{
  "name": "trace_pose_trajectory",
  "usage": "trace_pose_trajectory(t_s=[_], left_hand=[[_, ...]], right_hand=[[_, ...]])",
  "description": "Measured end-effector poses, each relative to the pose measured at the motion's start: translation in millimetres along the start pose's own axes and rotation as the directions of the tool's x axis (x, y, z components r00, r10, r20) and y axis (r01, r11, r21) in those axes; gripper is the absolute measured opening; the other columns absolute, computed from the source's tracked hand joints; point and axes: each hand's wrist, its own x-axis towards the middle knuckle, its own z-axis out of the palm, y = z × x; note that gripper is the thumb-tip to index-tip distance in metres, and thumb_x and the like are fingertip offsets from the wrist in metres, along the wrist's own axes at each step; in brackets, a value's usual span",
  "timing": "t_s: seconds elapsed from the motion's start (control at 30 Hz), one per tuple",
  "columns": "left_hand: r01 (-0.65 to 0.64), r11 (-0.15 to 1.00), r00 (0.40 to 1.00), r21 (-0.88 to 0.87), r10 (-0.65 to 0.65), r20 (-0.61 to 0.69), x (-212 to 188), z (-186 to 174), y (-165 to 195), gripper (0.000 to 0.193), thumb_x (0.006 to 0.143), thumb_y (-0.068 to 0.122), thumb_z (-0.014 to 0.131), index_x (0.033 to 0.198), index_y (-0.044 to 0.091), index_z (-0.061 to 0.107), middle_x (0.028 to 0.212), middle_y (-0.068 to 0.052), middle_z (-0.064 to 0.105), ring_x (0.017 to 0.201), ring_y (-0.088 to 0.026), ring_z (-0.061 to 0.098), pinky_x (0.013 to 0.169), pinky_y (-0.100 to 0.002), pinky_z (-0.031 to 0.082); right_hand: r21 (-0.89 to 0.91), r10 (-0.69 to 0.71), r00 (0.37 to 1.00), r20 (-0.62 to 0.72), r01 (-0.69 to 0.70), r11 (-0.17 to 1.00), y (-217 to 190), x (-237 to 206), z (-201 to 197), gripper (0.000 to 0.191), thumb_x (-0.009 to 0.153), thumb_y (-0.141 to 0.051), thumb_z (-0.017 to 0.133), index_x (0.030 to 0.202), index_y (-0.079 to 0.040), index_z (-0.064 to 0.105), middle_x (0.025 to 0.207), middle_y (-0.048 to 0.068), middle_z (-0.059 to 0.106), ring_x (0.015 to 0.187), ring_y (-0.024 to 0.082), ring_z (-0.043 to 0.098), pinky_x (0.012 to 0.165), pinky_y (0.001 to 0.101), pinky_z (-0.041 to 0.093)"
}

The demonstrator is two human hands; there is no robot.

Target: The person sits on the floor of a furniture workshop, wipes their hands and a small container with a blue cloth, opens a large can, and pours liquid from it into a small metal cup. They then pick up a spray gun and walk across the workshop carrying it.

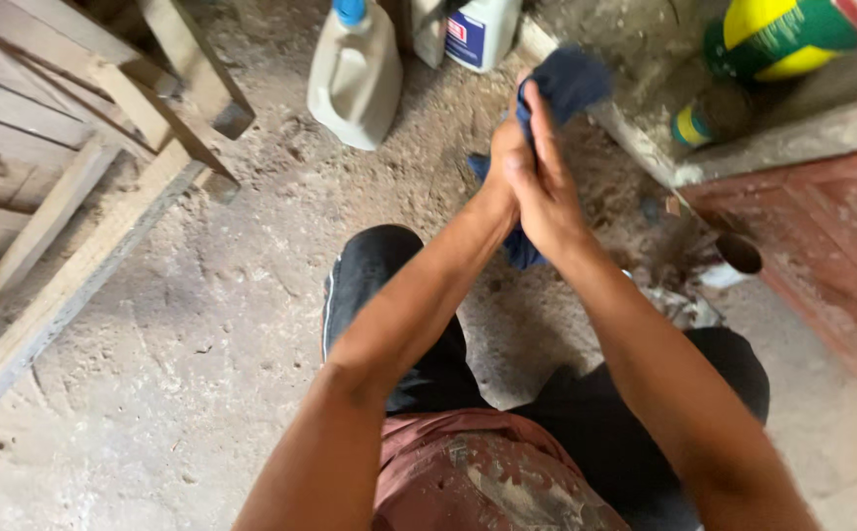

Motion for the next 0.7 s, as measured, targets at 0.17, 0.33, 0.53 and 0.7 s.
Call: trace_pose_trajectory(t_s=[0.17, 0.33, 0.53, 0.7], left_hand=[[0.204, 0.909, 0.971, -0.362, -0.141, 0.192, -22, 15, -32, 0.089, 0.097, 0.070, 0.054, 0.160, 0.010, 0.037, 0.142, -0.007, 0.055, 0.125, -0.020, 0.053, 0.103, -0.036, 0.048], [0.462, 0.560, 0.721, -0.687, 0.213, 0.659, 2, -6, -12, 0.088, 0.106, 0.068, 0.029, 0.156, -0.003, 0.040, 0.136, -0.022, 0.059, 0.129, -0.038, 0.054, 0.105, -0.052, 0.049], [0.476, 0.763, 0.773, -0.437, -0.126, 0.622, -34, 19, -10, 0.076, 0.110, 0.060, 0.038, 0.156, 0.000, 0.045, 0.150, -0.013, 0.060, 0.144, -0.026, 0.053, 0.118, -0.039, 0.048], [0.249, 0.892, 0.826, -0.377, 0.007, 0.563, -14, -4, -20, 0.055, 0.117, 0.035, 0.054, 0.141, -0.014, 0.049, 0.138, -0.024, 0.056, 0.124, -0.031, 0.056, 0.106, -0.042, 0.046]], right_hand=[[-0.397, -0.129, 0.979, -0.160, 0.056, 0.916, 20, -12, -11, 0.042, 0.114, -0.017, 0.040, 0.151, -0.012, 0.058, 0.165, 0.006, 0.054, 0.158, 0.025, 0.048, 0.133, 0.0356, 0.036], [-0.802, -0.352, 0.930, 0.103, 0.287, 0.524, 16, -18, -6, 0.033, 0.108, -0.017, 0.057, 0.138, -0.007, 0.064, 0.157, 0.019, 0.048, 0.145, 0.039, 0.042, 0.123, 0.0468, 0.030], [-0.696, -0.152, 0.873, -0.464, -0.253, 0.672, -3, 22, -79, 0.029, 0.113, -0.029, 0.051, 0.102, -0.008, 0.069, 0.099, 0.016, 0.072, 0.088, 0.030, 0.069, 0.082, 0.0417, 0.053], [0.468, 0.296, 0.921, -0.254, -0.151, 0.871, -49, 3, -74, 0.051, 0.102, -0.046, 0.050, 0.103, -0.004, 0.078, 0.094, 0.016, 0.074, 0.084, 0.028, 0.071, 0.080, 0.0399, 0.060]])
